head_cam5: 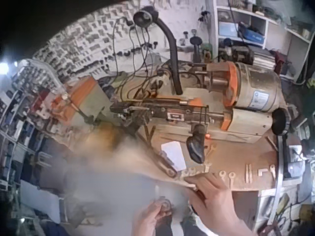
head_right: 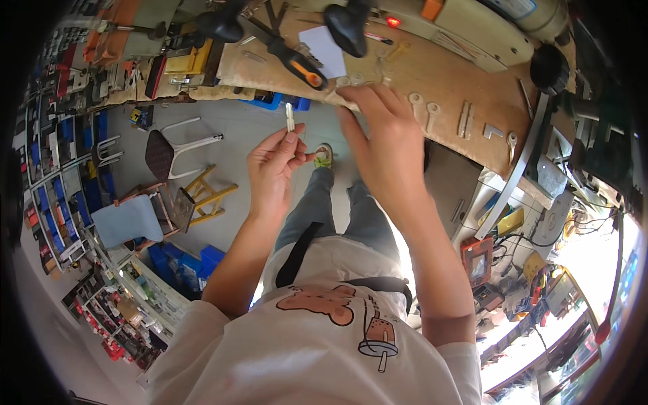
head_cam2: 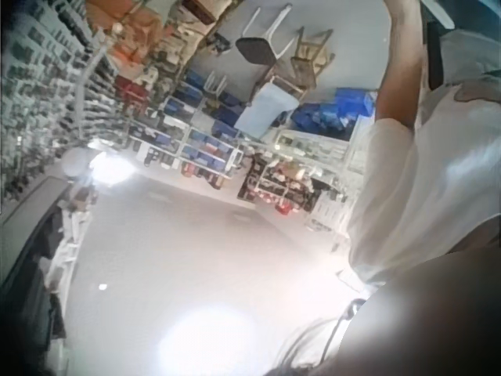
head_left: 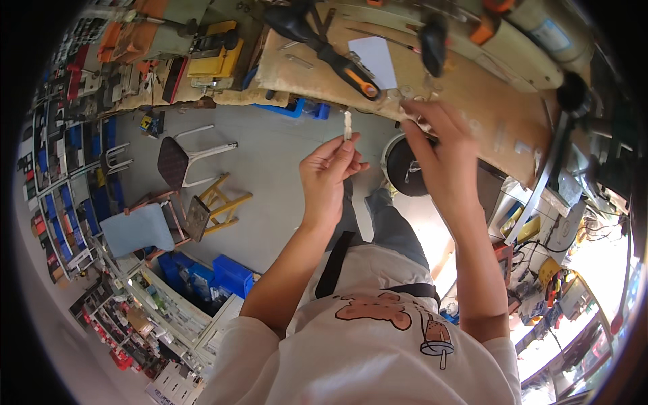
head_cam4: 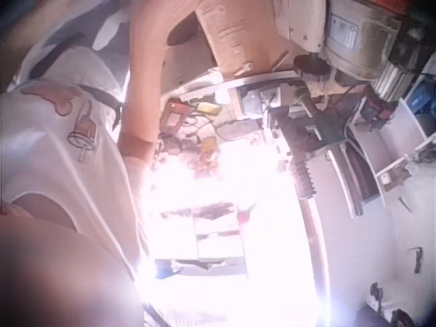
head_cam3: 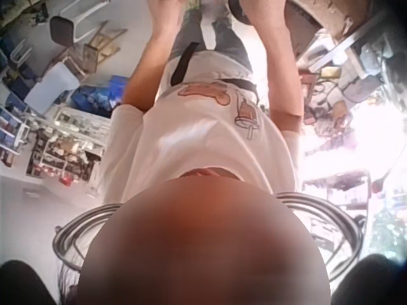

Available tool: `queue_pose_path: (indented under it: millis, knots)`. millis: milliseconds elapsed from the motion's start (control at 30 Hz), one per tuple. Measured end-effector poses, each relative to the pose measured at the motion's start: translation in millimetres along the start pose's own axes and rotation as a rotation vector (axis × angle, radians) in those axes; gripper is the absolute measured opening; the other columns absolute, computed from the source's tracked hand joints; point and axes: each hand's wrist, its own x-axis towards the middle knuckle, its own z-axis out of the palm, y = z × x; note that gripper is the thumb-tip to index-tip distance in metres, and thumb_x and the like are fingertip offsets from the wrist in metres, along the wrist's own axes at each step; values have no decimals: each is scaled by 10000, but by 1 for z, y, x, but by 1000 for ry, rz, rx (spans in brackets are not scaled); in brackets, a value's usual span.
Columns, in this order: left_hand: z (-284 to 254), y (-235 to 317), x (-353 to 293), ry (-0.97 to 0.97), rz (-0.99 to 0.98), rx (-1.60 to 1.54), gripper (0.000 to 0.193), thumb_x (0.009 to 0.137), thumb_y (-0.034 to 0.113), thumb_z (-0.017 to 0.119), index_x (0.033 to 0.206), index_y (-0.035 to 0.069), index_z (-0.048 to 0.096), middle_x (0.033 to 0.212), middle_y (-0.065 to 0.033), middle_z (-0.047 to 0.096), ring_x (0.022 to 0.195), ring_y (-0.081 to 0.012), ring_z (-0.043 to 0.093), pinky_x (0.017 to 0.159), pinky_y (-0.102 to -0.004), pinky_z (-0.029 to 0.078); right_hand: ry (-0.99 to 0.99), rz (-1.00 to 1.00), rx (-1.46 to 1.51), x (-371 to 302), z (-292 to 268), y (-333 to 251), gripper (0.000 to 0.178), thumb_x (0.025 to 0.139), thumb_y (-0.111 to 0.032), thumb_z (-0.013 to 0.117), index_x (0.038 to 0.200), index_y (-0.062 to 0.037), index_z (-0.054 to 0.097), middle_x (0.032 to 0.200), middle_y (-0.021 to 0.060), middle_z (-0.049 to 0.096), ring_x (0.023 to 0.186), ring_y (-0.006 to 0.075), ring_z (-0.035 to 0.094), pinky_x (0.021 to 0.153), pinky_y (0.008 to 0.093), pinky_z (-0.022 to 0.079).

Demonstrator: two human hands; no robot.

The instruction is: The person uses a key-cutting machine to duplicate keys. They select a key blank, clamp it into the machine, and cut the key profile against a rotating wheel. The person then removes the finished key and repeats the process with another key blank.

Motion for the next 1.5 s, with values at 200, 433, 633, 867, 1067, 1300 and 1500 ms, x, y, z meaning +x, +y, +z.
queue_pose_path:
  millis: [200, 433, 633, 867, 1067, 1300, 1500]
  knots:
    - [-51, 25, 53, -4, 51, 70, 248, 845, 174, 598, 930, -59, 615, 697, -70, 584, 589, -113, 551, 617, -269, 522, -18, -192, -645, 56, 75, -13, 365, 646, -204, 712, 980, -106, 600, 804, 62, 556, 802, 232, 547, 650, 365, 452]
    - [-83, 41, 102, -156, -14, 91, 227, 847, 149, 584, 925, -62, 610, 674, -40, 553, 558, -85, 499, 632, -294, 530, 48, -87, -553, 55, 92, -22, 291, 712, -164, 636, 949, -32, 531, 847, 135, 528, 820, 326, 541, 633, 399, 444]
    - [-103, 51, 124, -279, -54, 149, 192, 854, 125, 564, 890, -55, 623, 633, -18, 525, 516, -62, 457, 577, -275, 529, -20, 165, -169, -47, 101, -44, 483, 755, -71, 624, 1206, -75, 452, 954, 171, 589, 753, 335, 605, 660, 374, 491]
    - [-112, 69, 139, -353, -27, 461, 186, 846, 109, 564, 801, -65, 613, 542, -2, 462, 487, -45, 406, 505, -249, 490, -76, 203, -248, -87, 129, -44, 518, 696, 18, 662, 1187, -107, 554, 751, 97, 537, 580, 208, 523, 535, 284, 439]
    - [-109, 64, 134, -305, 79, 466, 179, 841, 107, 576, 819, -66, 616, 554, -2, 467, 488, -51, 397, 498, -248, 480, -51, 255, -261, -61, 141, -50, 495, 715, -24, 667, 1181, -157, 568, 720, 75, 522, 520, 199, 514, 494, 309, 439]
    - [-108, 60, 133, -264, 81, 434, 184, 840, 109, 566, 806, -65, 618, 546, -26, 498, 473, -70, 457, 489, -235, 467, -64, 139, -351, -19, 146, -44, 492, 731, -44, 654, 1194, -183, 561, 653, 62, 454, 478, 208, 453, 475, 329, 416]
    - [-112, 65, 122, -242, 58, 419, 168, 834, 99, 576, 812, -62, 618, 575, -23, 503, 486, -68, 445, 502, -249, 479, -42, 200, -329, -43, 133, -51, 504, 734, -41, 651, 1208, -177, 547, 641, 65, 443, 493, 215, 455, 488, 319, 425]
